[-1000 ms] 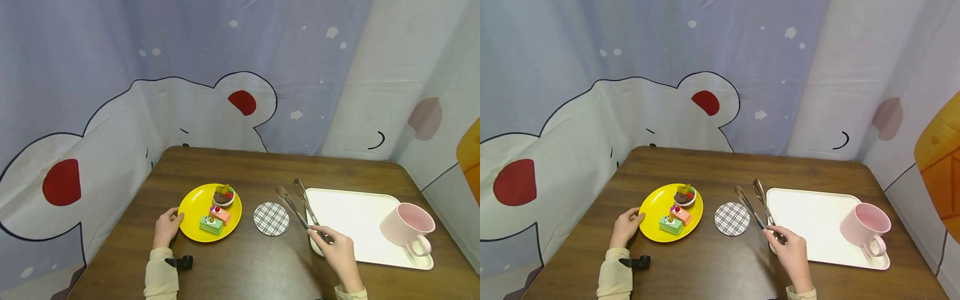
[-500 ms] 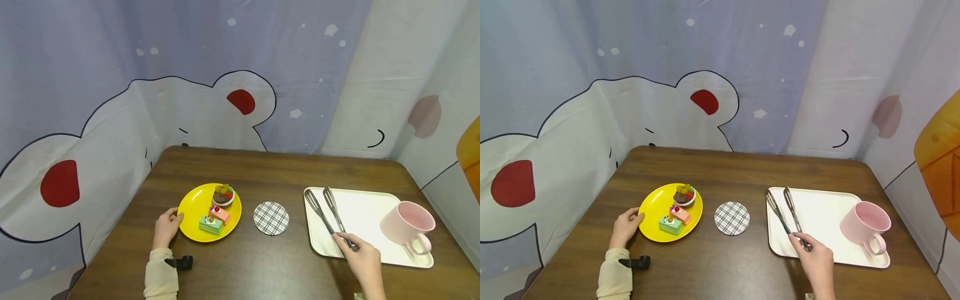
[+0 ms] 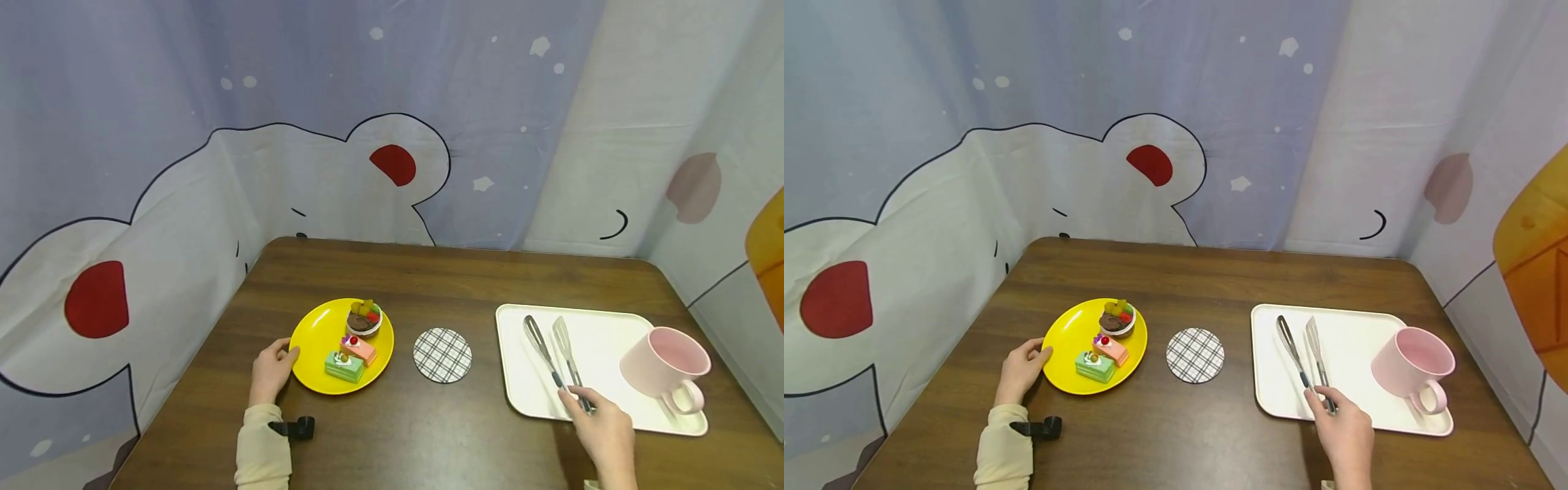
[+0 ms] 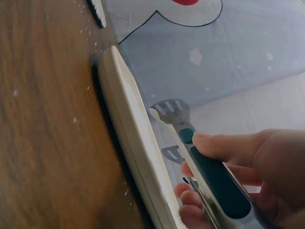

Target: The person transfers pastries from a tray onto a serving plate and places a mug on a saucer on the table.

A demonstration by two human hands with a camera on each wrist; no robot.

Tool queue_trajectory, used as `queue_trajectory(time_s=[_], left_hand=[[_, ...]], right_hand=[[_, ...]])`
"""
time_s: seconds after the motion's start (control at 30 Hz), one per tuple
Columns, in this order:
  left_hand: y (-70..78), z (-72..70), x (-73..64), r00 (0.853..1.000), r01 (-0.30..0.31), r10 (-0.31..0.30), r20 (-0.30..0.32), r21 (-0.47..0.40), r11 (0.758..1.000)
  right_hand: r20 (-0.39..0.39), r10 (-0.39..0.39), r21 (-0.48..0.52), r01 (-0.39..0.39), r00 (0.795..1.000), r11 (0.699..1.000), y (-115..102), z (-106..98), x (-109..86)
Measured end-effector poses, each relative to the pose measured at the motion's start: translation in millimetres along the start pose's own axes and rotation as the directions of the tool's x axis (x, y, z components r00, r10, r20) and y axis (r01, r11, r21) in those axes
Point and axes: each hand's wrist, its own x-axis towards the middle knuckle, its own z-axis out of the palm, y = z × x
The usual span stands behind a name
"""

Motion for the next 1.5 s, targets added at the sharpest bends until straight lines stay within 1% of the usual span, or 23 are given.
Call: queue_trajectory(time_s=[0.2, 0.43, 0.53, 0.7, 0.83, 0.97, 1.13, 1.3, 1.5], left_hand=[[1.1, -0.1, 0.2, 1.000, 0.007, -0.007, 0.001, 0.004, 1.000], [1.9, 0.0, 0.3, 1.000, 0.010, -0.010, -0.004, 0.012, 1.000], [2.1, -0.1, 0.5, 1.000, 0.009, -0.009, -0.002, 0.012, 1.000], [3.5, -1.1, -0.1, 1.000, 0.002, -0.002, 0.001, 0.006, 1.000], [4.1, -1.5, -0.9, 1.000, -0.007, 0.007, 0.001, 0.006, 1.000], [3.4, -1.2, -1.3, 1.000, -0.004, 0.004, 0.004, 0.001, 1.000], [1.8, -1.2, -1.4, 1.000, 0.003, -0.003, 0.008, 0.002, 1.000], [2.8, -1.2, -1.2, 1.000, 0.005, -0.005, 0.010, 0.001, 1.000], [3.8, -2.1, -0.8, 1.000, 0.010, -0.010, 0.012, 0.002, 1.000]], right_hand=[[0.030, 0.048, -0.059, -0.046, 0.998, 0.997, 4.5, -1.9, -2.1], [0.051, 0.048, -0.040, -0.046, 0.998, 0.998, 5.8, 1.0, -2.9], [0.062, 0.048, -0.051, -0.045, 0.997, 0.998, 7.2, 0.9, -3.5], [0.094, 0.068, -0.050, -0.064, 0.993, 0.997, 9.8, 0.3, -3.8], [0.100, 0.080, -0.037, -0.076, 0.992, 0.996, 9.8, 0.5, -3.0], [0.098, 0.082, -0.031, -0.079, 0.992, 0.996, 9.9, 0.7, -2.5], [0.129, 0.079, -0.031, -0.076, 0.988, 0.997, 10.4, 0.2, -2.9], [0.104, 0.055, -0.018, -0.054, 0.993, 0.998, 11.9, 1.9, -2.6], [0.079, 0.055, -0.012, -0.055, 0.995, 0.998, 12.6, 4.1, -2.0]])
